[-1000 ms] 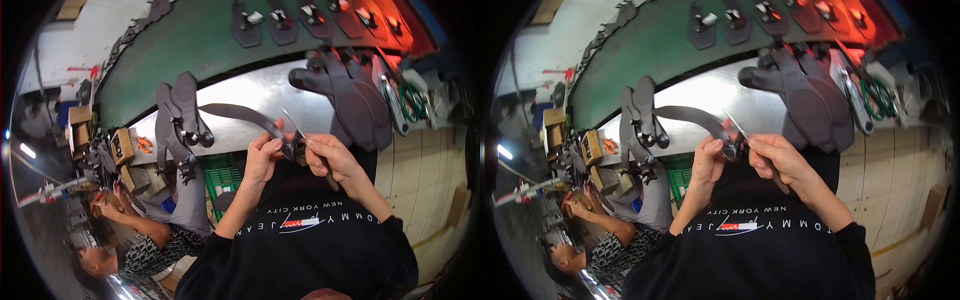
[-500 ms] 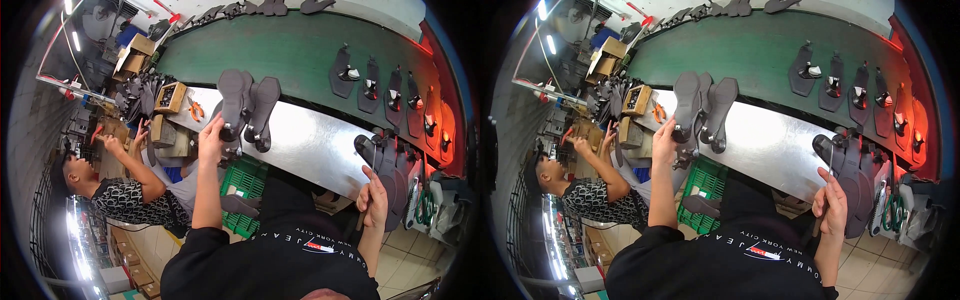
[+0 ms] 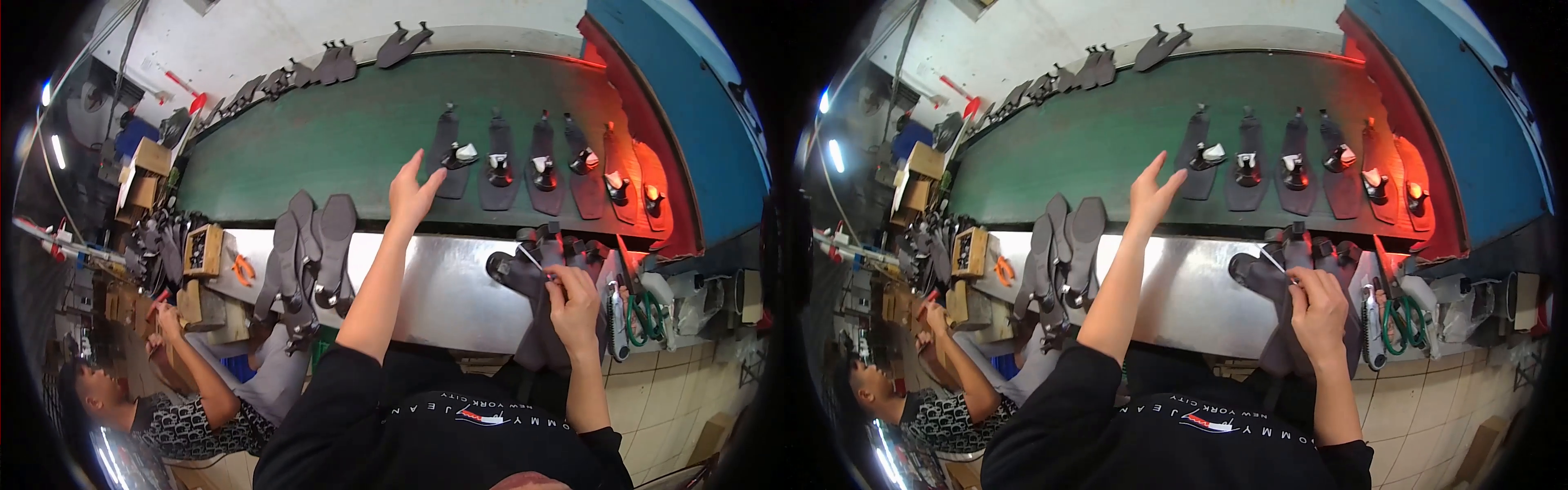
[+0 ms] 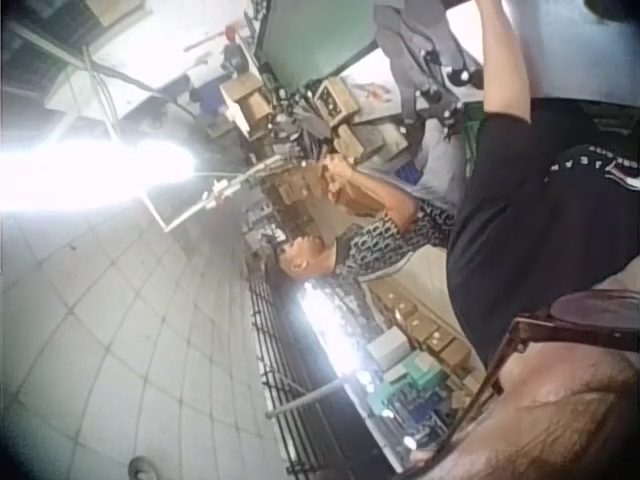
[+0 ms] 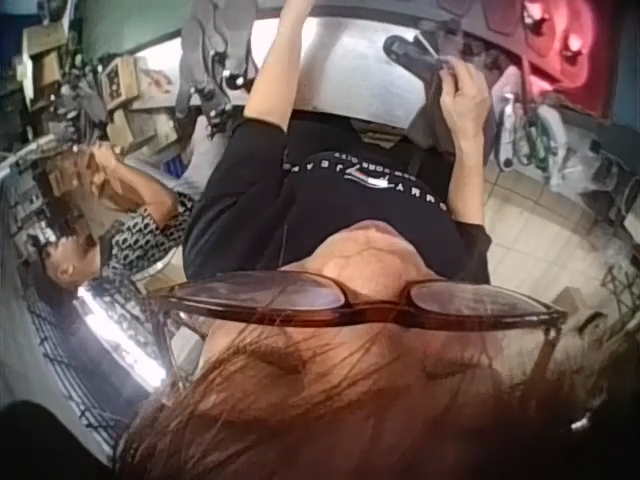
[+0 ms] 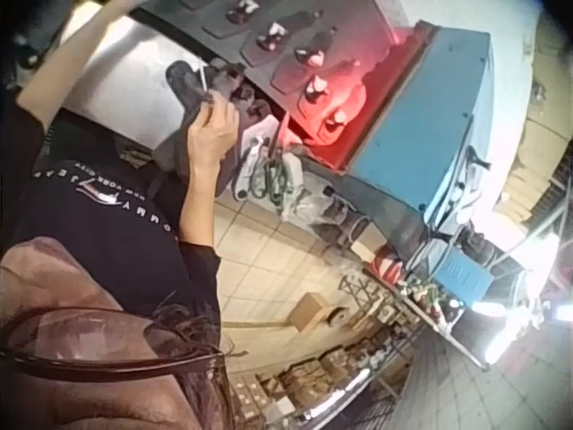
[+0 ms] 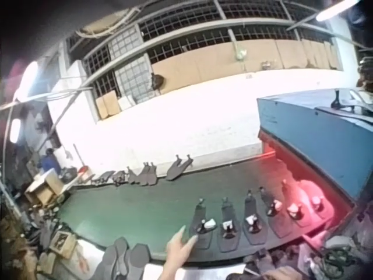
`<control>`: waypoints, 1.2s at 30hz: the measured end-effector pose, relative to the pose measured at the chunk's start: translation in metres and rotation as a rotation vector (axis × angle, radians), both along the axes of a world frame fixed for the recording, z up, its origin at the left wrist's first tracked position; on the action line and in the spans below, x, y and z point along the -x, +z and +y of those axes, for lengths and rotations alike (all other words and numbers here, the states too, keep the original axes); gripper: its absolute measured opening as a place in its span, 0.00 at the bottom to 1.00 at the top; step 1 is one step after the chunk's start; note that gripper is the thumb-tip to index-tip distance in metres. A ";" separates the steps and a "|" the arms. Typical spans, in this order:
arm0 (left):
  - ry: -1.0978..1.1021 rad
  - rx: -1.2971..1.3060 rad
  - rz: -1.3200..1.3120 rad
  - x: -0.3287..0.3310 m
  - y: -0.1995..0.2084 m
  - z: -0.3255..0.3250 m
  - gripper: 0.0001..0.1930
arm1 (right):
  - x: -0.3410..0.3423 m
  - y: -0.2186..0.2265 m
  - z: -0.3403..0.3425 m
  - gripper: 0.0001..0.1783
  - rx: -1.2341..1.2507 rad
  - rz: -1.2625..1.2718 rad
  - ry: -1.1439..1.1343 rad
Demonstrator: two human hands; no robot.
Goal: The recorder is assembling high-heeled sandals by attaching straps to the soles and trimming excess material.
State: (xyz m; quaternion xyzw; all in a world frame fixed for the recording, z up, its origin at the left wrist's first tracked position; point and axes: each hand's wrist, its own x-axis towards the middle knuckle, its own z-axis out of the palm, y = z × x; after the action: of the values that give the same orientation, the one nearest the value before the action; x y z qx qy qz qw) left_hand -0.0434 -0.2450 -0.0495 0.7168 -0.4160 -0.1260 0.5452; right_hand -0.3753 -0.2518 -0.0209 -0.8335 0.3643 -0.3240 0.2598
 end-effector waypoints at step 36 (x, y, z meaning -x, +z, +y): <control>-0.453 0.141 1.139 0.149 0.030 0.172 0.17 | 0.013 0.038 0.071 0.24 -0.718 -0.498 0.363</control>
State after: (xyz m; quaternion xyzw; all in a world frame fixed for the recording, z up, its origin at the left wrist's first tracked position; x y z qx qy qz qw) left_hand -0.1920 -0.0725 -0.0192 0.3928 -0.2087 -0.5738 0.6876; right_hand -0.3882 -0.1808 0.0173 -0.6382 0.2283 -0.3170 0.6634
